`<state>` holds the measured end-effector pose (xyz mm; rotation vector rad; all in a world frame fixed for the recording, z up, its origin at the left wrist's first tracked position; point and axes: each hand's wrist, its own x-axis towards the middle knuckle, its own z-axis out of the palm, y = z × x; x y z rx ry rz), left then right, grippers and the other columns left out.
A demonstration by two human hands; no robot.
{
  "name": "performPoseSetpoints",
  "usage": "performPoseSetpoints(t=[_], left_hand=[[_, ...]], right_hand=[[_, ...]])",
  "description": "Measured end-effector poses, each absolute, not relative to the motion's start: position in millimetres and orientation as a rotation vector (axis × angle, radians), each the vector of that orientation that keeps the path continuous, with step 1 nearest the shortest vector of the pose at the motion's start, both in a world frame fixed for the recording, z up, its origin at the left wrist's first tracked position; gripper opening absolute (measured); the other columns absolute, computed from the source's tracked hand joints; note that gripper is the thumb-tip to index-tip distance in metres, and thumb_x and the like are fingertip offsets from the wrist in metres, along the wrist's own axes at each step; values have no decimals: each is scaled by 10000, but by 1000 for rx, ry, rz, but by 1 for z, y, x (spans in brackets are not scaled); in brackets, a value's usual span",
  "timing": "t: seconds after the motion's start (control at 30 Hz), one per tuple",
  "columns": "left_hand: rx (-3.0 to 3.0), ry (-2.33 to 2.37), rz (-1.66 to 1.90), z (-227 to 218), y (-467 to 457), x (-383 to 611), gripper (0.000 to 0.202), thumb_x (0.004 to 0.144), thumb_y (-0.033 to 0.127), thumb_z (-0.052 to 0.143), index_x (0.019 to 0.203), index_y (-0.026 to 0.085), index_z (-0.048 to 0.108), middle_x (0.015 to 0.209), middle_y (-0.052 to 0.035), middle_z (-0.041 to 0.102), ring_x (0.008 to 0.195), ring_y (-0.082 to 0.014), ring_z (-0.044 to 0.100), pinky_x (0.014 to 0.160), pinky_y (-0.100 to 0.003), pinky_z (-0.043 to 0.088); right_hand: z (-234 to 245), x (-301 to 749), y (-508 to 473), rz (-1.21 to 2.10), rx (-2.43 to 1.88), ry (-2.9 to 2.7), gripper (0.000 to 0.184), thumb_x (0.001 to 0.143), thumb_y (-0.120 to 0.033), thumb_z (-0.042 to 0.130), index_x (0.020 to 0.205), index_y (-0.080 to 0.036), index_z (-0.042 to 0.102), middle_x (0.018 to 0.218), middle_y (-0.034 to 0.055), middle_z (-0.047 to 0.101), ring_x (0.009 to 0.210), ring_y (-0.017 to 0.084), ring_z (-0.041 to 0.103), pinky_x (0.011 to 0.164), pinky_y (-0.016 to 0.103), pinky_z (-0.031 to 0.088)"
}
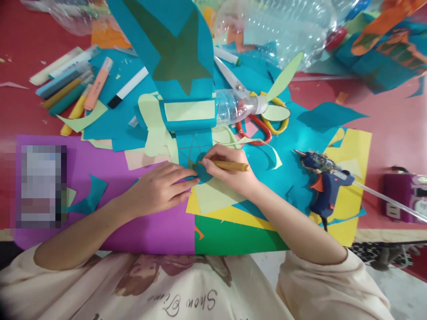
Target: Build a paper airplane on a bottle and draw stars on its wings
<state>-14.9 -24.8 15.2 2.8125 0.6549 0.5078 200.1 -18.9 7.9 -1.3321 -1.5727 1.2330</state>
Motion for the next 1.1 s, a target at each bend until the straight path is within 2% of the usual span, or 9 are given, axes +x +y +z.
performPoseSetpoints(t=[0.1, 0.27, 0.5, 0.77, 0.93, 1.1], left_hand=[[2819, 644, 494, 16, -26, -14, 237, 991, 178, 455, 1076, 115, 667, 1145, -83, 722, 976, -210, 655, 854, -349, 538], [2812, 637, 492, 16, -25, -14, 237, 988, 175, 456, 1069, 108, 668, 1136, -78, 729, 1000, -208, 653, 900, -334, 529], [2791, 644, 451, 14, -25, -14, 257, 1001, 197, 440, 1090, 124, 670, 1138, -78, 728, 1018, -207, 648, 901, -339, 533], [2784, 650, 449, 13, -25, -16, 282, 1014, 212, 417, 1116, 125, 665, 1170, -69, 721, 1010, -216, 649, 868, -354, 535], [2784, 640, 484, 15, -25, -15, 286, 1012, 191, 414, 1107, 101, 668, 1157, -76, 725, 991, -220, 652, 853, -352, 539], [2779, 645, 444, 13, -25, -15, 288, 1016, 211, 410, 1113, 129, 669, 1143, -73, 728, 1010, -210, 648, 869, -348, 539]], right_hand=[[5, 200, -18, 1224, -1351, -1602, 206, 792, -335, 644, 659, -184, 605, 553, -11, 605, 476, 90, 514, 451, 216, 387], [5, 200, -18, 1210, -1375, -1635, 217, 787, -345, 620, 644, -186, 590, 532, -22, 575, 479, 83, 472, 461, 216, 364], [5, 199, -18, 1186, -1366, -1680, 215, 775, -308, 610, 604, -183, 577, 493, -34, 530, 471, 75, 443, 452, 211, 333], [5, 200, -16, 1205, -1359, -1580, 265, 800, -375, 630, 629, -180, 576, 552, -7, 587, 490, 84, 492, 446, 213, 348], [3, 199, -17, 1140, -1368, -1623, 235, 791, -323, 624, 612, -183, 564, 522, -23, 562, 478, 78, 459, 461, 215, 350], [5, 199, -17, 1157, -1371, -1668, 218, 769, -277, 603, 576, -183, 567, 493, -27, 549, 467, 79, 454, 454, 218, 334]])
